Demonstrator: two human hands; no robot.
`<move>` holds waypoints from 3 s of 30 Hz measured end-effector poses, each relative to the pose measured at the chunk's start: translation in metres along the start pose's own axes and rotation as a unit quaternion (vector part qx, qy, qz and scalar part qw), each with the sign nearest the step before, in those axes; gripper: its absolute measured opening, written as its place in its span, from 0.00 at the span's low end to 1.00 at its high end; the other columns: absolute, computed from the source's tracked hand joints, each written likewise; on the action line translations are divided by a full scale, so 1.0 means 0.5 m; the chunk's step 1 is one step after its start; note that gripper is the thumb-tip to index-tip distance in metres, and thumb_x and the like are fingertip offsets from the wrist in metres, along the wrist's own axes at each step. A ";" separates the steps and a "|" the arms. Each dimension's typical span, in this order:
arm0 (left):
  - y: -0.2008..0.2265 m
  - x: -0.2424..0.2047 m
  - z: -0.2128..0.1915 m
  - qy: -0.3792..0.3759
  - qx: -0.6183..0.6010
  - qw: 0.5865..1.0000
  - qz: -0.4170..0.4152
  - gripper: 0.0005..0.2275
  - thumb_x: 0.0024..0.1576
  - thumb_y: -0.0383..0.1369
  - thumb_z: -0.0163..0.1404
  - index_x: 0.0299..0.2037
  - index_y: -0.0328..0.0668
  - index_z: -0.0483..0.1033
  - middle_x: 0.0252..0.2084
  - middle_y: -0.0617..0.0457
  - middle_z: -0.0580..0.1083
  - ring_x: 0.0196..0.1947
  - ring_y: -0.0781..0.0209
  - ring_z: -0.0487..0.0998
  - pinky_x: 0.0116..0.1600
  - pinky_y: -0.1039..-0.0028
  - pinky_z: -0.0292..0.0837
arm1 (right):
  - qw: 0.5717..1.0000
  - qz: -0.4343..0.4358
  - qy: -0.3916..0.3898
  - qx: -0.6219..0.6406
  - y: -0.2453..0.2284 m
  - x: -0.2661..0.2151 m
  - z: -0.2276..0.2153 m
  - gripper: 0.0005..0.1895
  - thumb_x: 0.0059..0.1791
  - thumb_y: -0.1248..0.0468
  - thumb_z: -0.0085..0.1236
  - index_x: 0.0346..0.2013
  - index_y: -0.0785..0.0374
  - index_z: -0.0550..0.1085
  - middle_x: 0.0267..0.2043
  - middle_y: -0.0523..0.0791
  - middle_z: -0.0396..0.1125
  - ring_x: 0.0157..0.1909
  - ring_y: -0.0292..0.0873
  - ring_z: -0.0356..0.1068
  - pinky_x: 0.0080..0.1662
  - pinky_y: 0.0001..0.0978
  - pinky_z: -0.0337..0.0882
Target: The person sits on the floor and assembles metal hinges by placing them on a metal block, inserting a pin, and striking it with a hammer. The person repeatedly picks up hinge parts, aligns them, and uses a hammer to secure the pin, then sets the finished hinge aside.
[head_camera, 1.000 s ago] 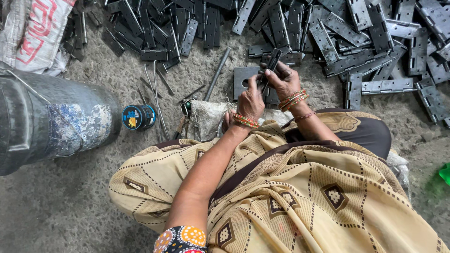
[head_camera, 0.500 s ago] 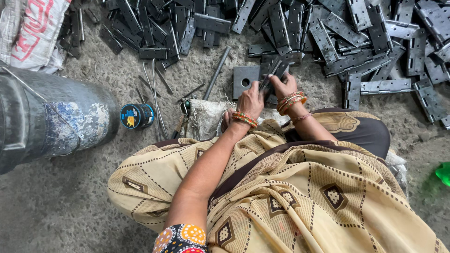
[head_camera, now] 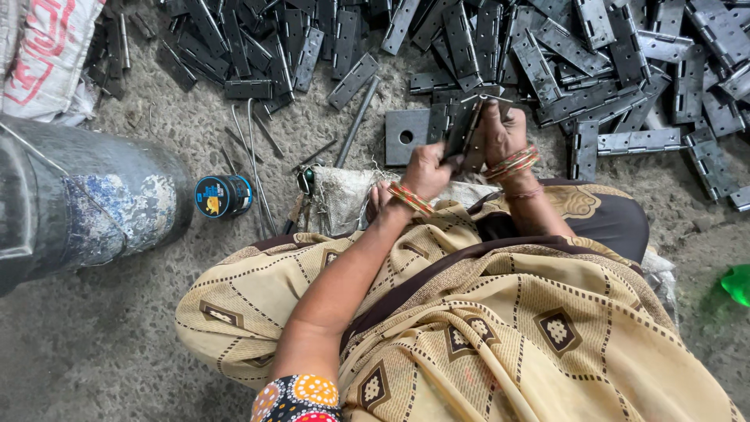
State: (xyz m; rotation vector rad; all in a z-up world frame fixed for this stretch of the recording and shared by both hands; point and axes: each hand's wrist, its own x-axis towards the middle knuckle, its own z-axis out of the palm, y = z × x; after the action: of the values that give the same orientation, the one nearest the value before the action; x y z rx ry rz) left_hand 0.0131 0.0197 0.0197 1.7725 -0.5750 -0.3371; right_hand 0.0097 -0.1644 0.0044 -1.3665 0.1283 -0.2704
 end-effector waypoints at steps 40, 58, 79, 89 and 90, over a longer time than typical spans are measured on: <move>-0.146 0.060 0.073 0.095 0.327 0.903 -0.262 0.40 0.45 0.38 0.67 0.66 0.33 0.59 0.62 0.37 0.63 0.62 0.32 0.66 0.66 0.55 0.64 | 0.924 0.240 0.048 -0.294 0.368 0.052 -0.079 0.32 0.43 0.45 0.69 0.52 0.65 0.77 0.50 0.51 0.77 0.49 0.48 0.77 0.51 0.40 0.74; -0.314 0.122 0.106 0.116 0.136 0.951 -0.253 0.33 0.38 0.34 0.70 0.56 0.43 0.71 0.49 0.43 0.79 0.51 0.45 0.82 0.56 0.61 0.77 | 0.957 0.138 0.187 -0.175 0.251 0.021 -0.033 0.28 0.40 0.64 0.77 0.48 0.66 0.71 0.43 0.48 0.76 0.41 0.40 0.74 0.45 0.34 0.76; -0.218 0.095 -0.027 0.133 0.160 0.978 0.020 0.38 0.44 0.12 0.48 0.69 0.46 0.59 0.55 0.34 0.74 0.56 0.37 0.75 0.58 0.58 0.74 | 0.982 -0.024 -0.098 -0.157 0.145 0.043 0.045 0.34 0.39 0.78 0.67 0.60 0.62 0.75 0.58 0.44 0.73 0.57 0.35 0.71 0.61 0.30 0.71; -0.366 0.008 -0.349 0.130 0.366 0.862 -0.324 0.12 0.55 0.22 0.50 0.49 0.39 0.76 0.50 0.37 0.77 0.51 0.40 0.79 0.55 0.57 0.75 | 0.986 0.016 -0.056 -0.156 0.130 0.042 0.061 0.24 0.43 0.73 0.71 0.54 0.62 0.79 0.50 0.40 0.75 0.50 0.31 0.73 0.55 0.25 0.73; -0.394 0.013 -0.350 0.119 0.384 0.851 -0.338 0.10 0.57 0.24 0.50 0.48 0.38 0.76 0.50 0.36 0.77 0.51 0.38 0.78 0.55 0.55 0.75 | 0.986 0.017 -0.058 -0.158 0.129 0.042 0.061 0.24 0.43 0.73 0.71 0.54 0.62 0.79 0.50 0.40 0.76 0.50 0.31 0.73 0.55 0.25 0.73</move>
State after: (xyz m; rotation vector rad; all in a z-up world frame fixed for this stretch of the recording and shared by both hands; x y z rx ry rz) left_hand 0.1476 0.1976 -0.1204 2.7349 0.1723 -0.3833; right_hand 0.0448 -0.1296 -0.0511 -1.6906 0.0996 -0.1450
